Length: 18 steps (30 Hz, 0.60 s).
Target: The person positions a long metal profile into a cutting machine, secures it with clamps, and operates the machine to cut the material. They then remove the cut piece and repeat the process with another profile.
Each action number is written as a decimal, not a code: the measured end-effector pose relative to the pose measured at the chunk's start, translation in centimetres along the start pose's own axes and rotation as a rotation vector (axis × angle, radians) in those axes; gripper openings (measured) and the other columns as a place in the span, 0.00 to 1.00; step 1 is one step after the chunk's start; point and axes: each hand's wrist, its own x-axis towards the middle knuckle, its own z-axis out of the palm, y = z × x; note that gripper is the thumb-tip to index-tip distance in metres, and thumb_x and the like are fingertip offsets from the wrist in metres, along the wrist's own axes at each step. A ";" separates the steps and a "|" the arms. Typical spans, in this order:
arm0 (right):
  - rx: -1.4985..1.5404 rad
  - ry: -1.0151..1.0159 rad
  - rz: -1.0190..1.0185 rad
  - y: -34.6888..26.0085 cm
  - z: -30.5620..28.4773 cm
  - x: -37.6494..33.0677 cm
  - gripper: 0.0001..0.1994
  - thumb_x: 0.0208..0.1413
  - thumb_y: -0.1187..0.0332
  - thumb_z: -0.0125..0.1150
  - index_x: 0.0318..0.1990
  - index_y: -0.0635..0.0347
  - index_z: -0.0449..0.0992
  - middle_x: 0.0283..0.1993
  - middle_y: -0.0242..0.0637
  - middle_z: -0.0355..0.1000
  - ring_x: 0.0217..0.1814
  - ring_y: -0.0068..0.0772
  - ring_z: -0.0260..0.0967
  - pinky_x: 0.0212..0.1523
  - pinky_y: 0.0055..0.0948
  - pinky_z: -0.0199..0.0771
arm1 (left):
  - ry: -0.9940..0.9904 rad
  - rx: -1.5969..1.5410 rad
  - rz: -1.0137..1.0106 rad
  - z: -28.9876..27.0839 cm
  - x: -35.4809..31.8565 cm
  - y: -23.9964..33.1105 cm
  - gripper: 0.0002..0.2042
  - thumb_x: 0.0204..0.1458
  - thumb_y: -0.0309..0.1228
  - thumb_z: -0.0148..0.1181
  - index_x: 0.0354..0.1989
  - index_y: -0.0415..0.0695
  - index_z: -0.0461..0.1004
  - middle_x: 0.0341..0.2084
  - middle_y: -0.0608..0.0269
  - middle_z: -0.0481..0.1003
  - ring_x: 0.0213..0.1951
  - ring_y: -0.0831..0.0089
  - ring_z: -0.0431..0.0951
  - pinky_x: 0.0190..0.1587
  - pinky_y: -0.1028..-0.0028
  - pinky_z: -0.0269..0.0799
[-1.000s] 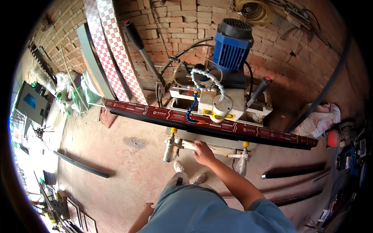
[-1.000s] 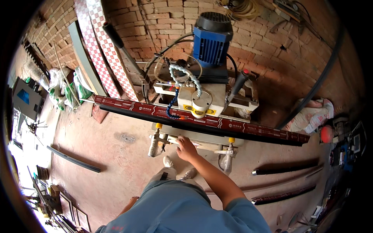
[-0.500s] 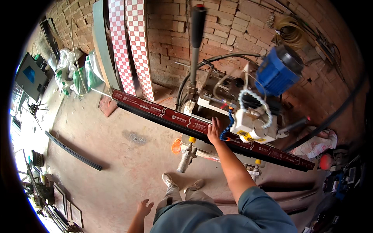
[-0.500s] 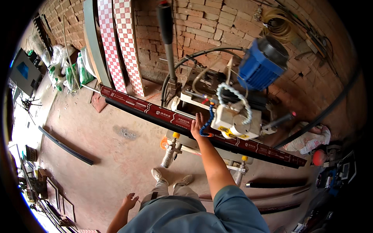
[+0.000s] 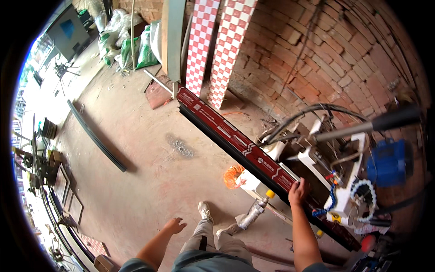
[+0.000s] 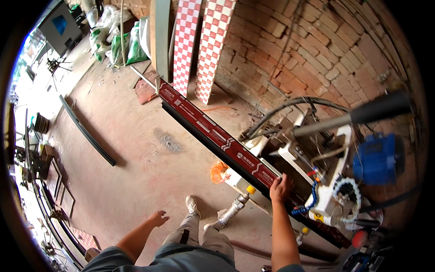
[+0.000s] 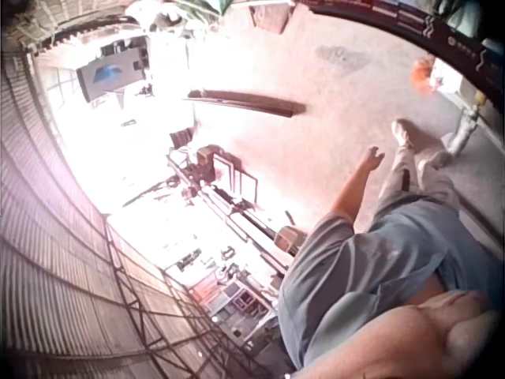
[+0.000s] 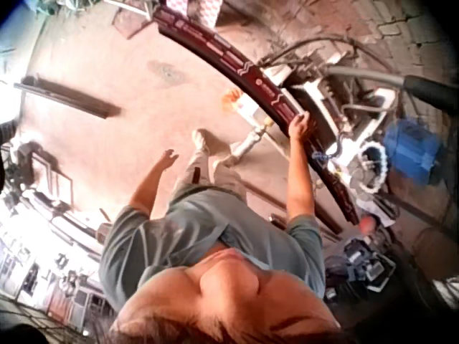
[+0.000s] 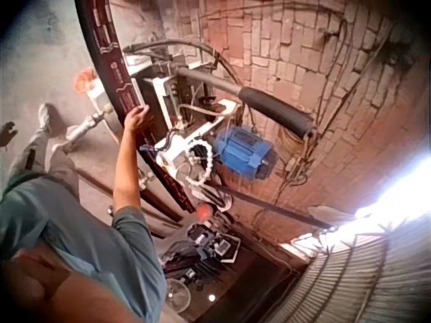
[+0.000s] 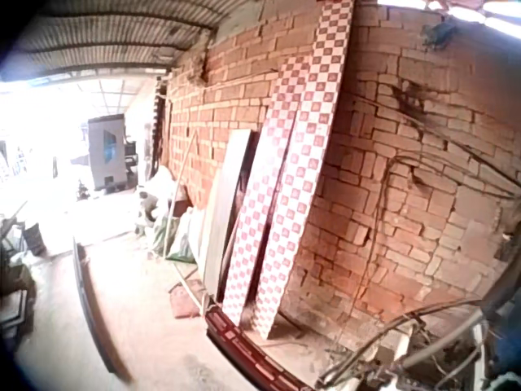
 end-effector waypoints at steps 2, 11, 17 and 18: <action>-0.094 0.109 -0.069 0.7 1.4 -0.1 0.18 0.57 0.58 0.49 0.49 0.59 0.69 0.49 0.53 0.69 0.55 0.62 0.62 0.56 0.59 0.58 | 0.019 -0.034 0.017 -1.2 3.0 2.6 0.31 0.54 0.57 0.54 0.59 0.47 0.70 0.53 0.50 0.74 0.55 0.50 0.73 0.57 0.57 0.69; -0.091 -0.047 -0.096 -1.1 0.1 1.1 0.20 0.57 0.57 0.47 0.48 0.64 0.68 0.47 0.58 0.68 0.53 0.63 0.62 0.55 0.57 0.58 | 0.076 -0.098 0.160 2.7 17.4 12.8 0.28 0.52 0.53 0.58 0.56 0.46 0.73 0.49 0.49 0.77 0.50 0.50 0.76 0.52 0.57 0.72; -0.078 -0.055 -0.112 -0.7 0.9 1.2 0.20 0.59 0.58 0.45 0.49 0.67 0.68 0.47 0.60 0.67 0.52 0.65 0.61 0.55 0.56 0.57 | 0.014 -0.314 0.164 2.7 23.5 22.5 0.27 0.56 0.51 0.55 0.56 0.44 0.71 0.49 0.50 0.77 0.53 0.52 0.75 0.55 0.60 0.71; -0.077 -0.056 -0.094 -0.6 1.0 0.9 0.21 0.59 0.58 0.45 0.49 0.67 0.68 0.47 0.60 0.67 0.52 0.65 0.61 0.55 0.56 0.57 | 0.042 -0.431 0.139 2.4 23.8 24.2 0.26 0.56 0.50 0.55 0.55 0.43 0.72 0.48 0.49 0.77 0.52 0.52 0.76 0.54 0.61 0.71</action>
